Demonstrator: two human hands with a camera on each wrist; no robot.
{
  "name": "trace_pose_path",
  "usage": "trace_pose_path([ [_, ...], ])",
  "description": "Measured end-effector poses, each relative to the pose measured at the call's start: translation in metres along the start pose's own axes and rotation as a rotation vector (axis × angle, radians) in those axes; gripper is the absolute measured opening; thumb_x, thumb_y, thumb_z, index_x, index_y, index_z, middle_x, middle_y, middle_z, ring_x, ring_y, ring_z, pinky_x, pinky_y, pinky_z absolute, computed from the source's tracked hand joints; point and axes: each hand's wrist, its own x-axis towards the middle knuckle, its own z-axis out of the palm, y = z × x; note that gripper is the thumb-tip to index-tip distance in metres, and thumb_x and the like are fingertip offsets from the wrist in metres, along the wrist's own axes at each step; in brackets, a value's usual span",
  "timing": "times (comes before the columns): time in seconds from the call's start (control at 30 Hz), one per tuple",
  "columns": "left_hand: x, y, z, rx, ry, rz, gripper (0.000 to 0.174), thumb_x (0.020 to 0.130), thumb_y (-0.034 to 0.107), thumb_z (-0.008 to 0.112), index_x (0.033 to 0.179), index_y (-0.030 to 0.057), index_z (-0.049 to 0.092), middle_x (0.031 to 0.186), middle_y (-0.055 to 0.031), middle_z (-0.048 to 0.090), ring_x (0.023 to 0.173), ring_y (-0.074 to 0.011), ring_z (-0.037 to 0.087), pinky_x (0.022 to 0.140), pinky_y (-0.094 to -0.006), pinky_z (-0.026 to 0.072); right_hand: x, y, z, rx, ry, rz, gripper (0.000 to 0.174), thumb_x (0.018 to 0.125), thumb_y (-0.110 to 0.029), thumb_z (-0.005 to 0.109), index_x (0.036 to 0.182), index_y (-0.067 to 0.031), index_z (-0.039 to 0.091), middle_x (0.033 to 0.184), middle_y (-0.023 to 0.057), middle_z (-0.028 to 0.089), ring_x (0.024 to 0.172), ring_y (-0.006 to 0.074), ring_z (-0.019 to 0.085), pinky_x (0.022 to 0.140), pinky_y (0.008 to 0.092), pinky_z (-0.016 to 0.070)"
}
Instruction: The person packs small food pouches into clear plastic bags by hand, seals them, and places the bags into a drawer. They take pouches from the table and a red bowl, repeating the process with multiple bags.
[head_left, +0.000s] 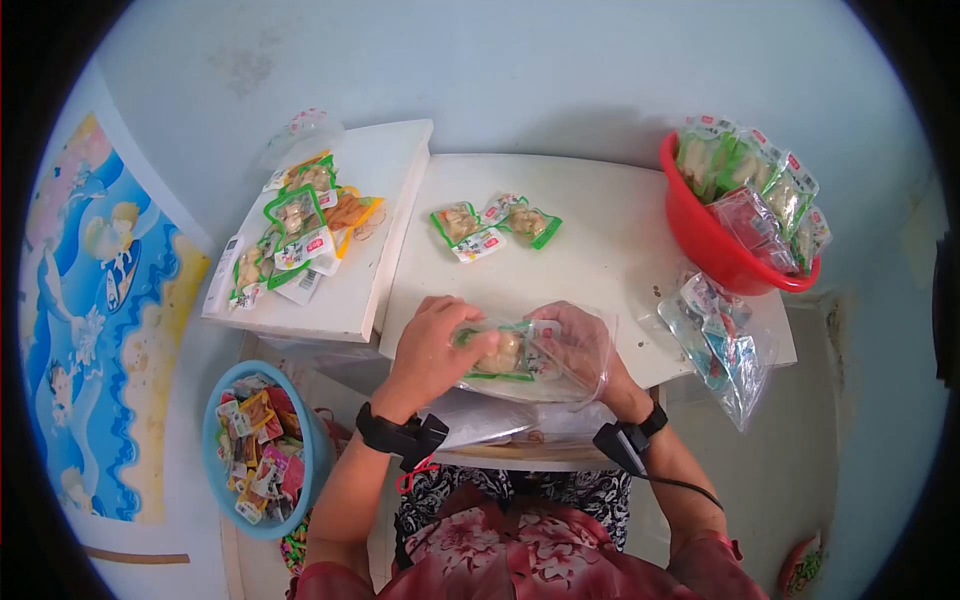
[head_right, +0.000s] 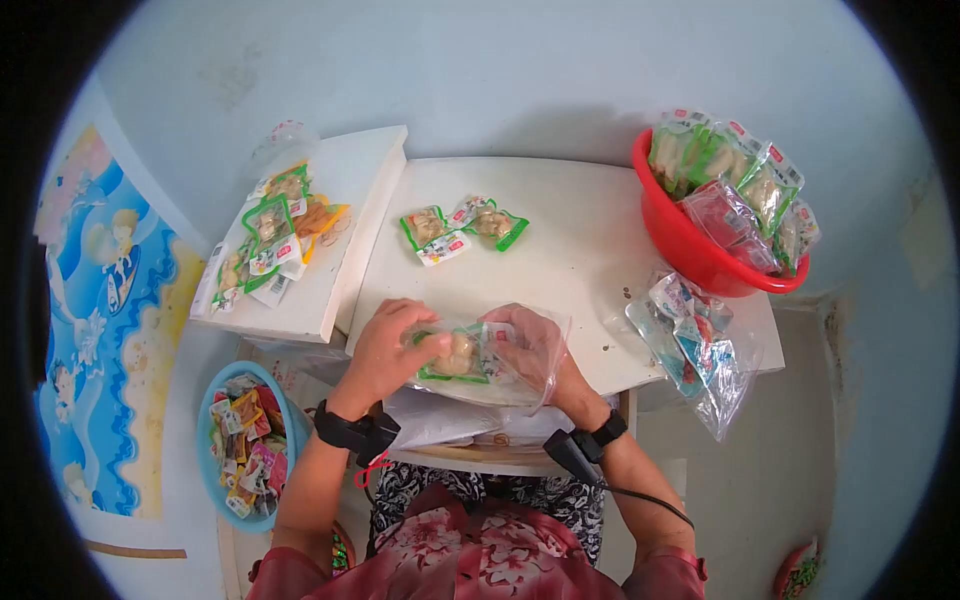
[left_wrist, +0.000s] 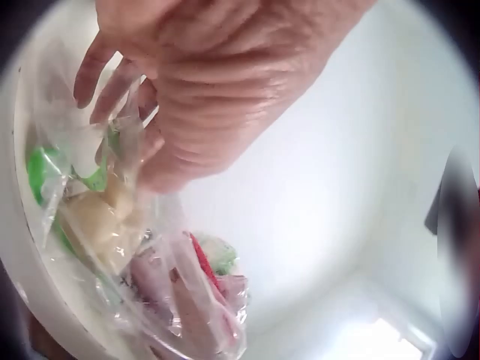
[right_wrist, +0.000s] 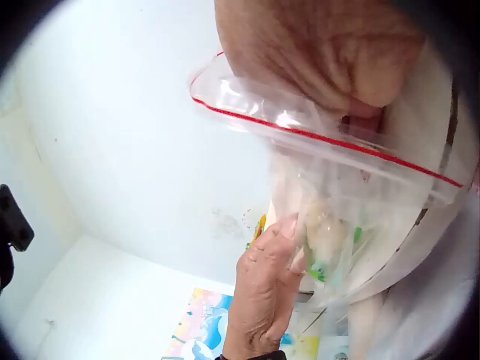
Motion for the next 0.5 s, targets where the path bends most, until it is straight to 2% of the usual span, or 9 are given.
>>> trace_pose_path([
  [0.07, 0.005, -0.014, 0.009, -0.272, -0.073, -0.117, 0.024, 0.092, 0.022, 0.075, 0.102, -0.0001, 0.072, 0.097, -0.0160, 0.072, 0.094, -0.0273, 0.066, 0.088, -0.0397, 0.0532, -0.001, -0.008, -0.003, -0.153, 0.006, 0.020, 0.018, 0.101, -0.011, 0.062, 0.116, -0.0033, 0.069, 0.088, 0.0032, 0.067, 0.081, 0.0098, 0.060, 0.071, 0.0287, 0.0521],
  [0.17, 0.011, -0.017, 0.013, -0.328, -0.038, -0.122, 0.019, 0.094, 0.017, 0.072, 0.099, -0.0013, 0.071, 0.090, -0.0136, 0.072, 0.088, -0.0241, 0.067, 0.083, -0.0354, 0.0537, -0.005, -0.012, 0.000, -0.232, -0.054, -0.049, 0.018, 0.100, -0.011, 0.062, 0.114, -0.0013, 0.068, 0.085, 0.0044, 0.066, 0.076, 0.0096, 0.057, 0.068, 0.0296, 0.0498],
  [0.27, 0.024, -0.005, 0.010, -0.386, -0.097, -0.169, 0.016, 0.100, 0.013, 0.068, 0.103, -0.0031, 0.069, 0.103, -0.0066, 0.072, 0.099, -0.0128, 0.067, 0.088, -0.0294, 0.0542, -0.003, -0.003, 0.002, -0.041, -0.132, 0.036, 0.019, 0.099, -0.011, 0.064, 0.114, -0.0001, 0.067, 0.086, 0.0083, 0.067, 0.075, 0.0134, 0.058, 0.070, 0.0336, 0.0508],
  [0.37, 0.028, -0.004, 0.011, -0.397, -0.115, -0.249, 0.020, 0.102, 0.015, 0.067, 0.113, -0.0025, 0.068, 0.105, -0.0051, 0.071, 0.101, -0.0125, 0.067, 0.090, -0.0299, 0.0543, -0.001, -0.009, 0.001, -0.338, -0.109, -0.038, 0.019, 0.097, -0.009, 0.065, 0.113, 0.0017, 0.066, 0.090, 0.0139, 0.068, 0.078, 0.0204, 0.062, 0.074, 0.0370, 0.0521],
  [0.47, 0.017, -0.005, 0.017, -0.416, 0.170, -0.254, 0.029, 0.103, 0.016, 0.064, 0.126, -0.0014, 0.064, 0.118, -0.0097, 0.070, 0.110, -0.0177, 0.066, 0.094, -0.0342, 0.0530, 0.003, 0.004, -0.004, -0.238, -0.015, -0.103, 0.024, 0.101, -0.016, 0.068, 0.115, 0.0030, 0.066, 0.094, 0.0064, 0.067, 0.086, 0.0114, 0.061, 0.078, 0.0304, 0.0534],
  [0.5, 0.011, -0.002, 0.018, -0.246, 0.250, -0.170, 0.031, 0.103, 0.016, 0.063, 0.129, -0.0012, 0.062, 0.122, -0.0118, 0.068, 0.113, -0.0208, 0.065, 0.096, -0.0358, 0.0520, 0.004, 0.007, -0.005, -0.236, -0.010, -0.092, 0.025, 0.101, -0.017, 0.068, 0.116, 0.0029, 0.065, 0.095, 0.0072, 0.067, 0.086, 0.0115, 0.061, 0.078, 0.0307, 0.0535],
])
